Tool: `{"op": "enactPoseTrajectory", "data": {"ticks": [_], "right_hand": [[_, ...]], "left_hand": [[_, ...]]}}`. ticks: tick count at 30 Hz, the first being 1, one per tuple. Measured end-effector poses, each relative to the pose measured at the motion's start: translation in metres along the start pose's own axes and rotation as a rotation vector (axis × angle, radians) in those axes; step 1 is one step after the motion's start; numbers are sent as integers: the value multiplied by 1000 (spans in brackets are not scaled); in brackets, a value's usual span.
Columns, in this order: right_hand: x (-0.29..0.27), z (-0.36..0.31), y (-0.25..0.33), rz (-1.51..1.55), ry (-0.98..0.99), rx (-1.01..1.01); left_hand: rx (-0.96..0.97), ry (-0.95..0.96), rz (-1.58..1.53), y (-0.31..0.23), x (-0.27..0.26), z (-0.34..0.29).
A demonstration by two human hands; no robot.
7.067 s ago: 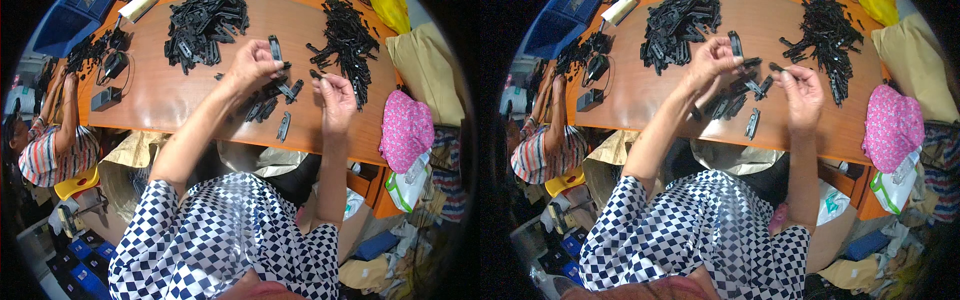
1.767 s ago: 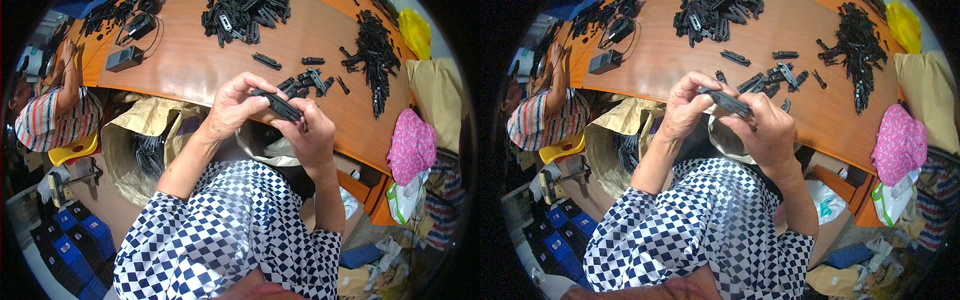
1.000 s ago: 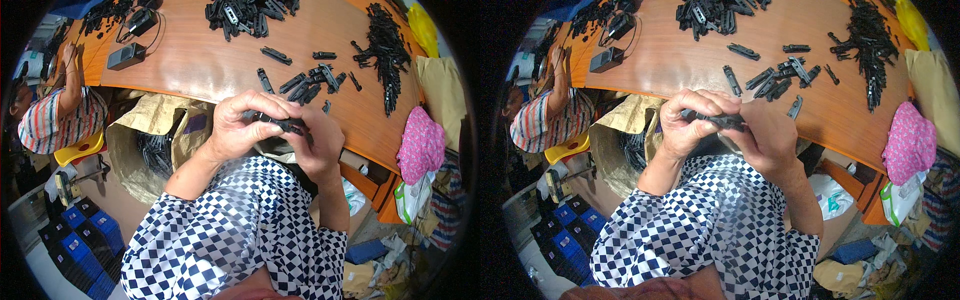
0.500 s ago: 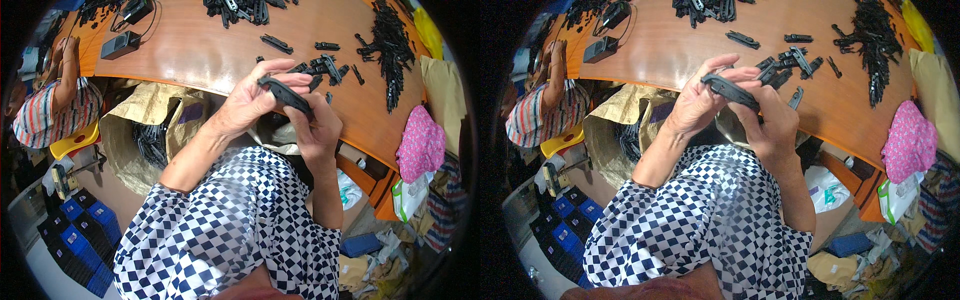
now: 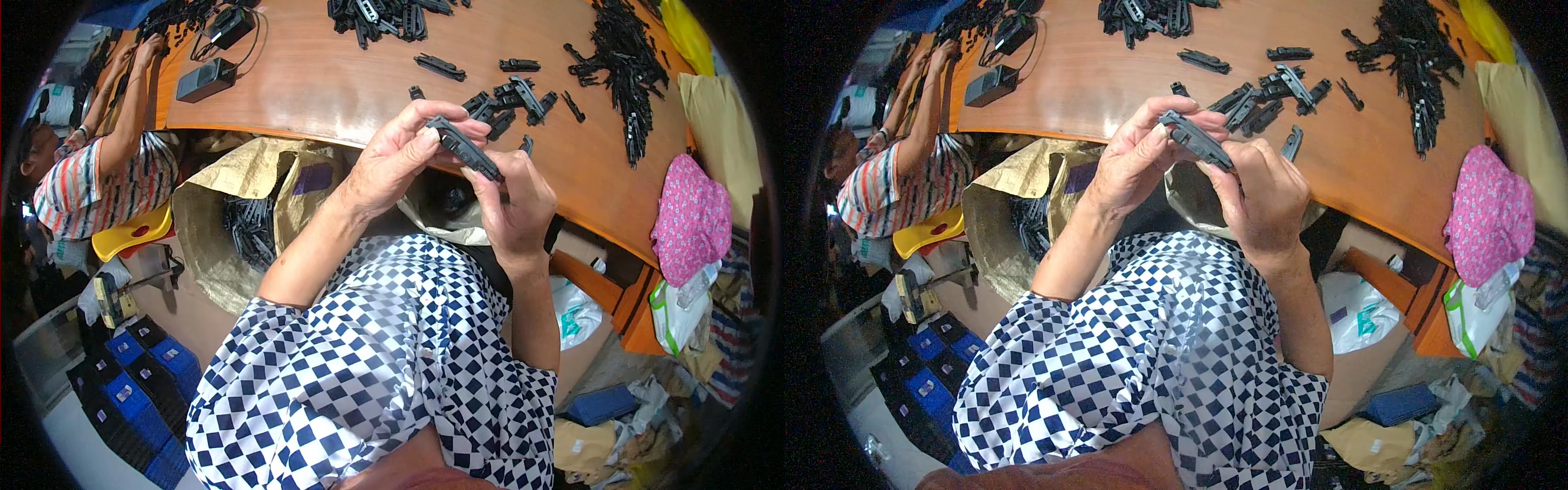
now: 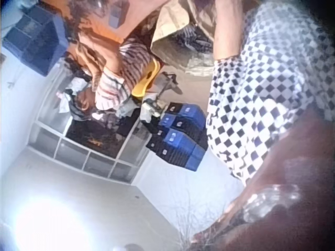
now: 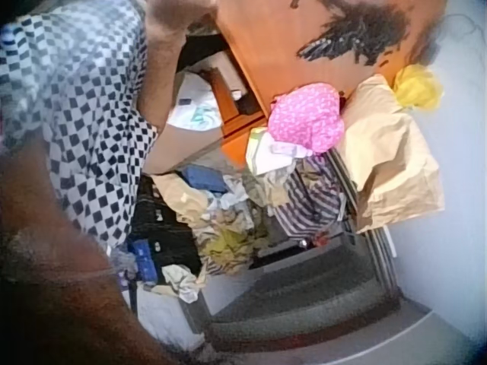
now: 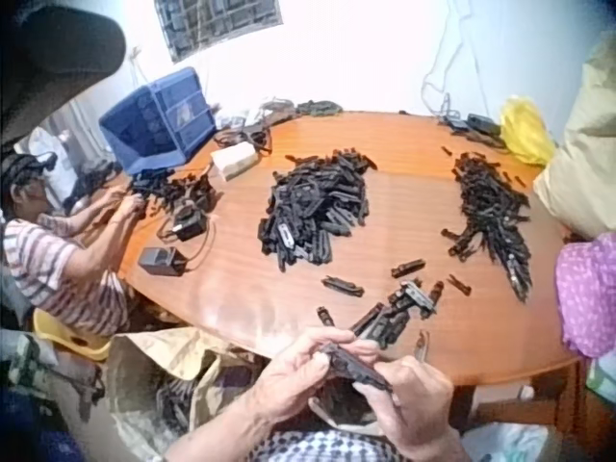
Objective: The person assembles or checks small plastic components by hand on a table.
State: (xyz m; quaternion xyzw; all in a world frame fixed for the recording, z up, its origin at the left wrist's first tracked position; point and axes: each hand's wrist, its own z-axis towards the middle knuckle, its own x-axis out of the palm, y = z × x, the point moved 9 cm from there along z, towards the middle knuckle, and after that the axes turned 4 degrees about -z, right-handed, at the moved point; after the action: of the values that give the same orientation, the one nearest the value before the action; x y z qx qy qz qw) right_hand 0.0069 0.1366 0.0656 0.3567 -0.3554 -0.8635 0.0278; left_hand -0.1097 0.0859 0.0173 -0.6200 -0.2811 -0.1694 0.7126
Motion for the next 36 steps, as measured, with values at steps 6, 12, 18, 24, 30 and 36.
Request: {"op": "enactPoseTrajectory", "data": {"ticks": [6,12,18,24,30,36], "right_hand": [[3,-22,-30,-113,128,123],[-16,-12,-63,-424,-27,20],[-22,29,-153,-319,-107,133],[20,76,-185,-128,131,88],[33,81,-197,71,232,158],[23,65,-191,423,263,283]], "left_hand": [[41,-291,587,-2,-61,8],[215,-425,1186,-8,-110,38],[377,-265,1451,1,-82,72],[445,-160,1413,30,-60,107],[326,-118,1281,38,-50,125],[184,-67,984,53,-59,121]]}}
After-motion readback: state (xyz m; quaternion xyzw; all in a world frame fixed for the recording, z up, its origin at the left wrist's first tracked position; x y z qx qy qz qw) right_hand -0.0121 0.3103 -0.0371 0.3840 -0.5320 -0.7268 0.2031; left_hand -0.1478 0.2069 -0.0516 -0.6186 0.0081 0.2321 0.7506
